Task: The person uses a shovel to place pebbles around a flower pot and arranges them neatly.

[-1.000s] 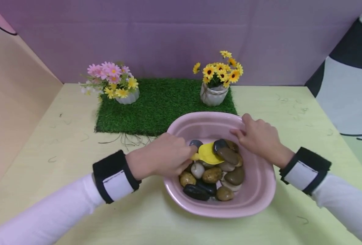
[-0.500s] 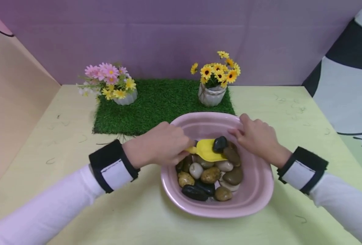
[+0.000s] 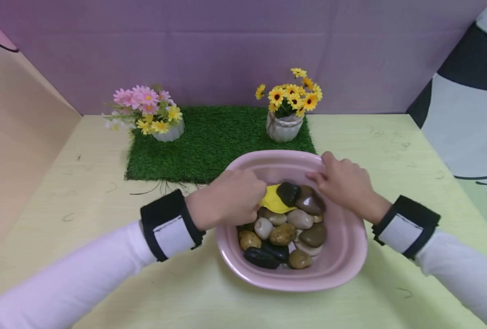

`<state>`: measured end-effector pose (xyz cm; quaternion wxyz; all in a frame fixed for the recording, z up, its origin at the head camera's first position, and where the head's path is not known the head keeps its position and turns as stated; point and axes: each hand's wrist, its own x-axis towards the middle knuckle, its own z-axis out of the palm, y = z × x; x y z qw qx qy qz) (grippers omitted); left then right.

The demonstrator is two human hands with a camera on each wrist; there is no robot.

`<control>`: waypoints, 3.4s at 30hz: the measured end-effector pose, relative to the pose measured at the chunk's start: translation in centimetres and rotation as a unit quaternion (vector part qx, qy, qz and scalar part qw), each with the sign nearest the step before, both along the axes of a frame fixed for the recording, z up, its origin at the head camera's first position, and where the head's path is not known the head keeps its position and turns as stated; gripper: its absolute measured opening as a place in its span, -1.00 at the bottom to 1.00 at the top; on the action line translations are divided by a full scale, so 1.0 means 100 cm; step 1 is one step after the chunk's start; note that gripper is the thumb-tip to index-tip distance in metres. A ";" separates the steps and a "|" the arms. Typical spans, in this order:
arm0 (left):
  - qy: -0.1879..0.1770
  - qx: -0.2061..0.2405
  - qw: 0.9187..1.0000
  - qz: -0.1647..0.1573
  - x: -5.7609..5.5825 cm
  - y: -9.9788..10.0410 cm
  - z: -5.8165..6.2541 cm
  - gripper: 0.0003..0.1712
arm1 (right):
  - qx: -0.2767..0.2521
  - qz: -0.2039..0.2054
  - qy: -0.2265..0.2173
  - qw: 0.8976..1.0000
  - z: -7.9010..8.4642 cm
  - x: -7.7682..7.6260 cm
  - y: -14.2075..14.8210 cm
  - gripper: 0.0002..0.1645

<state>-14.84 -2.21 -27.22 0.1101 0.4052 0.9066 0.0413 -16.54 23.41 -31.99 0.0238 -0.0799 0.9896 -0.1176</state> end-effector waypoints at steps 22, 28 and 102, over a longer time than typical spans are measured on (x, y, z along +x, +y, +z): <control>0.116 0.093 0.986 -0.074 -0.010 -0.017 -0.048 -0.86 | -0.010 0.014 0.011 1.000 -0.003 0.000 0.002 -0.52; 0.149 0.062 0.984 -0.080 -0.008 -0.013 -0.048 -0.83 | 0.001 0.012 0.019 1.000 0.000 -0.002 0.002 -0.53; 0.023 -0.016 0.987 -0.159 -0.015 -0.004 -0.048 -0.63 | -0.034 0.020 0.004 0.999 -0.002 -0.002 0.001 -0.55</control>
